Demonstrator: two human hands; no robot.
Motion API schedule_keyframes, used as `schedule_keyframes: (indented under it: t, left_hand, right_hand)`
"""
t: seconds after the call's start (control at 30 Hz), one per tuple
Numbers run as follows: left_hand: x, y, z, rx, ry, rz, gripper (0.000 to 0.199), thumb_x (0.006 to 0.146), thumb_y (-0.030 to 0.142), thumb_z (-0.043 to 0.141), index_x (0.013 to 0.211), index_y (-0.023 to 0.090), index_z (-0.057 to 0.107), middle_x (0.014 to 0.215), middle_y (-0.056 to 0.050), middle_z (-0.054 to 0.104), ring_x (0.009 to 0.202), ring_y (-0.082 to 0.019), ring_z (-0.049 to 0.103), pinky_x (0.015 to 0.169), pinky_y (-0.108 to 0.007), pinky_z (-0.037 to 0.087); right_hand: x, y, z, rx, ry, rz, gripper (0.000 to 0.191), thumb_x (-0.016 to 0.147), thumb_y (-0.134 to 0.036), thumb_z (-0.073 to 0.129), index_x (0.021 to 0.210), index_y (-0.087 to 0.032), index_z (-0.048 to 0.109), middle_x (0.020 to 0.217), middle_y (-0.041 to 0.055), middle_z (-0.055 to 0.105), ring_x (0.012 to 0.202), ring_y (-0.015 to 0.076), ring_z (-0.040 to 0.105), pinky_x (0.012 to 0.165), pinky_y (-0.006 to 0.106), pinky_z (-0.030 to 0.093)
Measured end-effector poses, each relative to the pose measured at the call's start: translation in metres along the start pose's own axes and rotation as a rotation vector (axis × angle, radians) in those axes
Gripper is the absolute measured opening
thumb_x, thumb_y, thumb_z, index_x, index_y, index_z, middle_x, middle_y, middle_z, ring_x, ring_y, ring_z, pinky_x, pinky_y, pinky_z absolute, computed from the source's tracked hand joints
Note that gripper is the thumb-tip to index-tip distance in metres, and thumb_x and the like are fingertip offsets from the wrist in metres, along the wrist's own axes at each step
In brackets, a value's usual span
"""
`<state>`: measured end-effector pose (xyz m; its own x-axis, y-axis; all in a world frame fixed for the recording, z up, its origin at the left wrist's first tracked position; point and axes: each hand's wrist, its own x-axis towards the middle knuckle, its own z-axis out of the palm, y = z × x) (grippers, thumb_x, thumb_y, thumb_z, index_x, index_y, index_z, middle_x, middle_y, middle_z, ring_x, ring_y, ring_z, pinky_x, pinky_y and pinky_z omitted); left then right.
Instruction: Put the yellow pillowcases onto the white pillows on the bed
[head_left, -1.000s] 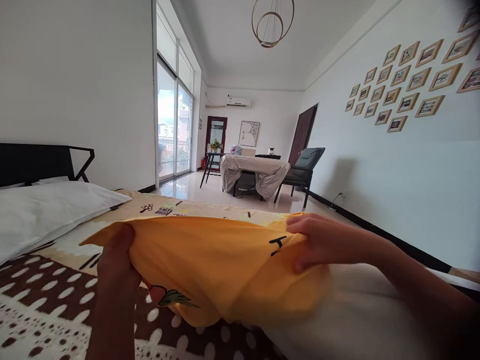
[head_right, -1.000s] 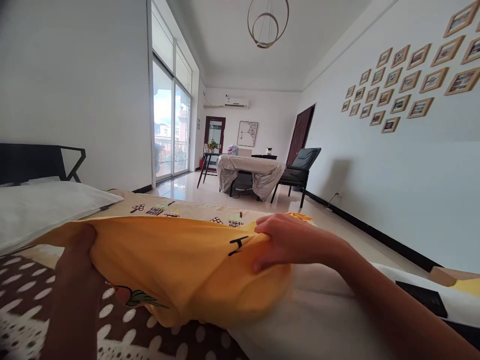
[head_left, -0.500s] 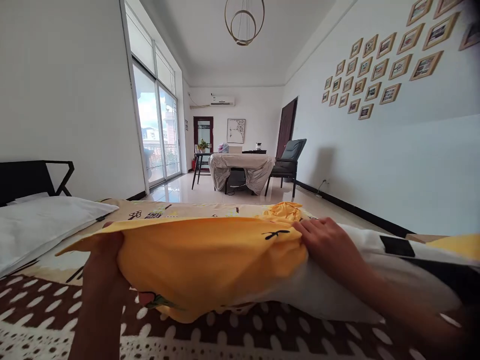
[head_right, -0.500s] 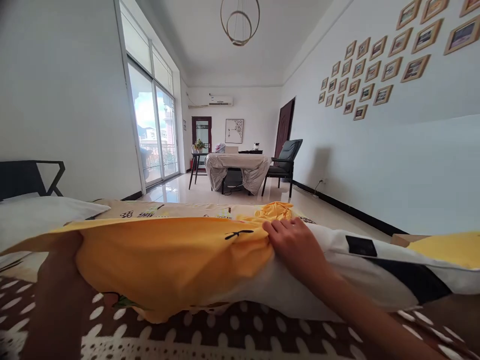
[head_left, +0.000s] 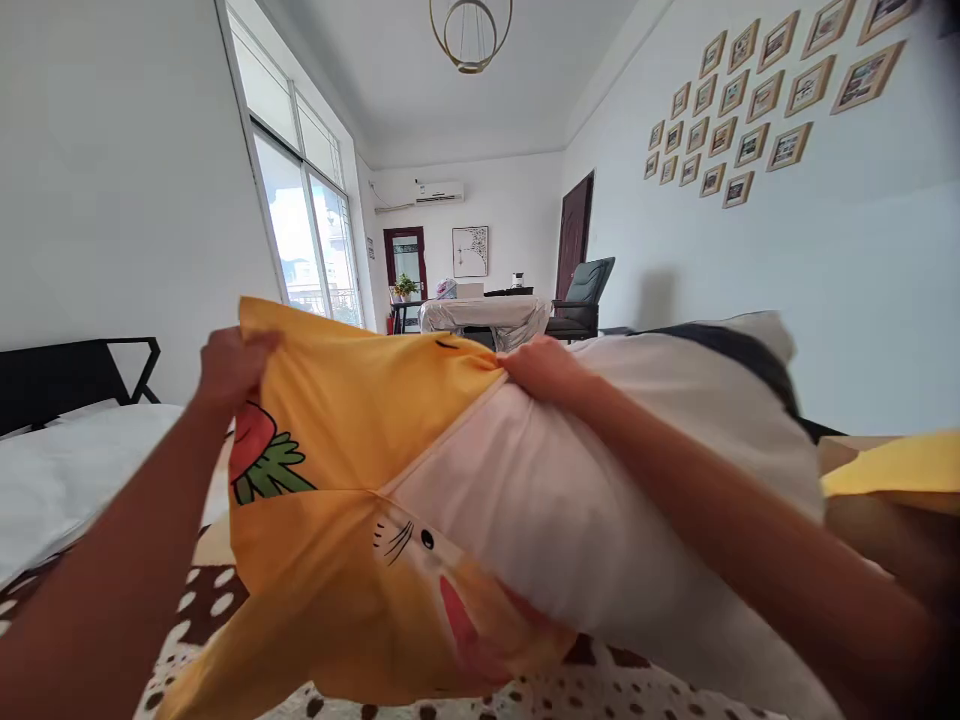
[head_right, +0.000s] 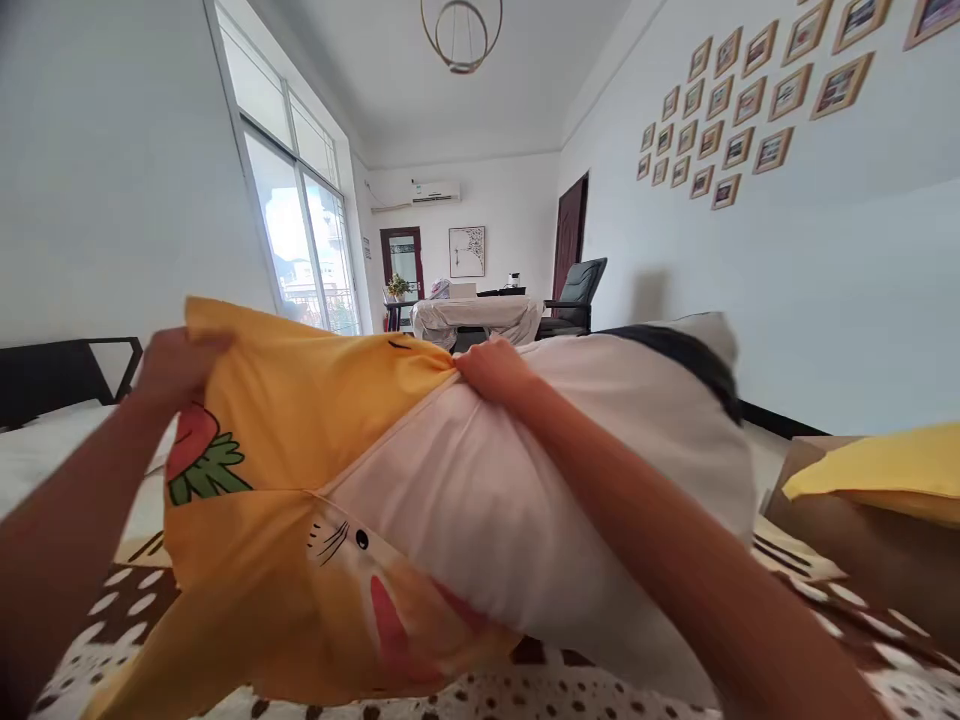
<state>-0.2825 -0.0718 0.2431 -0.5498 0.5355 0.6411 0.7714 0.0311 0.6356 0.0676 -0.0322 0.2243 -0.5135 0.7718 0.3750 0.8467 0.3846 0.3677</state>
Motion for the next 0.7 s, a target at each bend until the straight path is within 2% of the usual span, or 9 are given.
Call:
schedule_keyframes:
  t: [0.1, 0.13, 0.17, 0.23, 0.33, 0.43, 0.53, 0.63, 0.7]
  left_hand:
    - [-0.056, -0.001, 0.043, 0.127, -0.063, 0.175, 0.045, 0.088, 0.026, 0.043, 0.129, 0.006, 0.045, 0.136, -0.022, 0.043, 0.127, -0.038, 0.037, 0.100, -0.065, 0.026]
    - [-0.081, -0.003, 0.056, 0.175, -0.243, 0.387, 0.048, 0.091, 0.022, 0.034, 0.135, 0.002, 0.035, 0.141, -0.027, 0.036, 0.130, -0.038, 0.033, 0.101, -0.065, 0.023]
    - [-0.108, -0.006, 0.068, 0.171, -0.402, 0.541, 0.045, 0.091, 0.021, 0.034, 0.134, 0.007, 0.039, 0.140, -0.022, 0.042, 0.129, -0.031, 0.037, 0.105, -0.054, 0.026]
    - [-0.157, -0.014, 0.092, 0.155, -0.665, 0.750, 0.036, 0.086, 0.033, 0.052, 0.121, 0.026, 0.054, 0.126, -0.002, 0.059, 0.117, -0.017, 0.052, 0.100, -0.028, 0.037]
    - [-0.206, -0.024, 0.120, 0.093, -1.047, 0.925, 0.030, 0.092, 0.042, 0.044, 0.117, 0.030, 0.056, 0.121, 0.002, 0.062, 0.111, -0.014, 0.055, 0.095, -0.026, 0.039]
    - [-0.220, -0.026, 0.137, 0.060, -1.131, 0.886, 0.035, 0.097, 0.041, 0.029, 0.106, 0.023, 0.058, 0.110, -0.003, 0.064, 0.105, -0.017, 0.057, 0.092, -0.032, 0.037]
    - [-0.217, -0.023, 0.142, 0.061, -1.130, 0.887, 0.034, 0.093, 0.044, 0.038, 0.089, 0.019, 0.060, 0.096, -0.004, 0.064, 0.095, -0.019, 0.058, 0.088, -0.032, 0.038]
    - [-0.215, -0.015, 0.134, 0.104, -1.183, 0.904, 0.039, 0.089, 0.047, 0.044, 0.070, 0.017, 0.061, 0.076, -0.004, 0.064, 0.076, -0.017, 0.058, 0.073, -0.028, 0.040]
    - [-0.221, -0.007, 0.126, 0.160, -1.236, 0.912, 0.042, 0.087, 0.050, 0.046, 0.065, 0.017, 0.062, 0.066, -0.004, 0.063, 0.065, -0.016, 0.056, 0.060, -0.026, 0.037]
  right_hand:
    - [-0.005, -0.031, 0.069, 0.096, -0.043, -0.006, 0.028, 0.091, -0.013, 0.040, 0.109, -0.008, 0.061, 0.100, 0.0202, 0.068, 0.096, 0.0265, 0.063, 0.086, 0.037, 0.039]
    - [-0.010, -0.041, 0.089, 0.132, -0.068, -0.019, 0.027, 0.091, -0.017, 0.044, 0.110, -0.009, 0.062, 0.100, 0.0194, 0.069, 0.096, 0.0267, 0.064, 0.084, 0.036, 0.040]
    - [-0.015, -0.050, 0.107, 0.172, -0.090, -0.039, 0.027, 0.091, -0.021, 0.046, 0.110, -0.011, 0.063, 0.100, 0.0174, 0.070, 0.096, 0.0253, 0.064, 0.084, 0.034, 0.042]
    - [-0.029, -0.063, 0.134, 0.241, -0.116, -0.080, 0.030, 0.093, -0.026, 0.044, 0.114, -0.015, 0.062, 0.107, 0.0134, 0.069, 0.099, 0.0222, 0.064, 0.087, 0.032, 0.042]
    - [-0.060, -0.066, 0.150, 0.379, -0.115, -0.174, 0.039, 0.095, -0.036, 0.041, 0.128, -0.020, 0.055, 0.131, 0.0108, 0.058, 0.117, 0.0217, 0.055, 0.098, 0.036, 0.038]
    - [-0.105, -0.059, 0.151, 0.539, -0.149, -0.361, 0.058, 0.085, -0.046, 0.054, 0.139, -0.026, 0.044, 0.147, 0.0111, 0.039, 0.134, 0.0289, 0.037, 0.107, 0.048, 0.027]
    - [-0.151, -0.054, 0.155, 0.495, -0.245, -0.447, 0.079, 0.073, -0.035, 0.068, 0.144, -0.030, 0.034, 0.153, 0.0129, 0.025, 0.139, 0.0373, 0.023, 0.106, 0.058, 0.022]
    - [-0.172, -0.054, 0.165, 0.375, -0.184, -0.403, 0.069, 0.080, -0.014, 0.056, 0.143, -0.031, 0.035, 0.152, 0.0121, 0.029, 0.137, 0.0359, 0.029, 0.103, 0.057, 0.026]
    - [-0.164, -0.056, 0.170, 0.339, -0.123, -0.419, 0.056, 0.086, -0.011, 0.047, 0.139, -0.030, 0.042, 0.143, 0.0121, 0.045, 0.128, 0.0313, 0.044, 0.097, 0.050, 0.034]
